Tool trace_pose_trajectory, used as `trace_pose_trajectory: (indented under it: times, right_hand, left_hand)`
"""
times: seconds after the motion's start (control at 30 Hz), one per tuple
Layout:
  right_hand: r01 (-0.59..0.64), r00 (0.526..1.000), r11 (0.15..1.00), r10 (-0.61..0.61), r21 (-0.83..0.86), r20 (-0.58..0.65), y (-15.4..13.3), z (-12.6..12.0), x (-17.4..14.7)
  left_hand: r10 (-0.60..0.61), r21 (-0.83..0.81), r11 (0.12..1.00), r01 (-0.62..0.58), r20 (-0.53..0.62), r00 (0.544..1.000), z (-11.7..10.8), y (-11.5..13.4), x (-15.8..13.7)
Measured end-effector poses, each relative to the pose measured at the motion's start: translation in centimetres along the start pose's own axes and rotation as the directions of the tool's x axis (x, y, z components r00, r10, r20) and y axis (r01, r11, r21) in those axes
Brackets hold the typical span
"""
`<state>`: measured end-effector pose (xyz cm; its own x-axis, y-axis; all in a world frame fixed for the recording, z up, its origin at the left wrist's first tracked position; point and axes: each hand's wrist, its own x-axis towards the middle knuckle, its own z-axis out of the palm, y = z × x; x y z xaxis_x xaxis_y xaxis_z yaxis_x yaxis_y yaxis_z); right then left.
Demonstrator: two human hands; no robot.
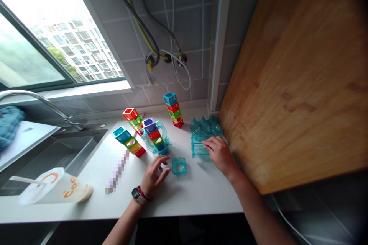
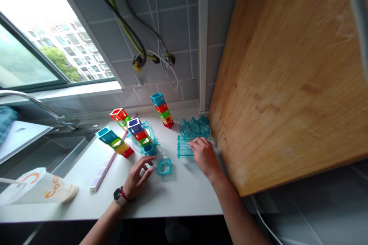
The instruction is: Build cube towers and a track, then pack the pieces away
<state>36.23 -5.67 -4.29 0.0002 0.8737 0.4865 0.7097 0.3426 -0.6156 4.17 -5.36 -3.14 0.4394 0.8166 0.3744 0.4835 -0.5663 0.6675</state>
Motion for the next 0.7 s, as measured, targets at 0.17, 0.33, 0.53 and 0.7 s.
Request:
trace_pose_trajectory:
  times: [0.17,0.33,0.53,0.7]
  right_hand:
    - [-0.052,0.991,0.95,0.088,0.306,-0.105,-0.7,0.1,0.2]
    - [-0.194,0.968,0.74,0.251,0.645,0.003,-1.5,-0.1,0.2]
    - [-0.245,0.961,0.575,0.251,0.781,0.117,-2.1,-0.4,0.3]
    - [-0.221,0.974,0.609,0.175,0.762,0.143,-2.1,-0.7,0.6]
  left_hand:
    - [-0.055,0.001,0.998,0.057,-0.221,0.974,0.8,1.7,0.0]
    - [-0.16,-0.184,0.973,0.138,-0.11,0.981,2.9,5.8,2.5]
    - [-0.241,-0.361,0.915,0.179,-0.134,0.961,6.2,8.0,5.9]
    - [-0.27,-0.423,0.885,0.196,-0.121,0.955,7.0,7.9,6.9]
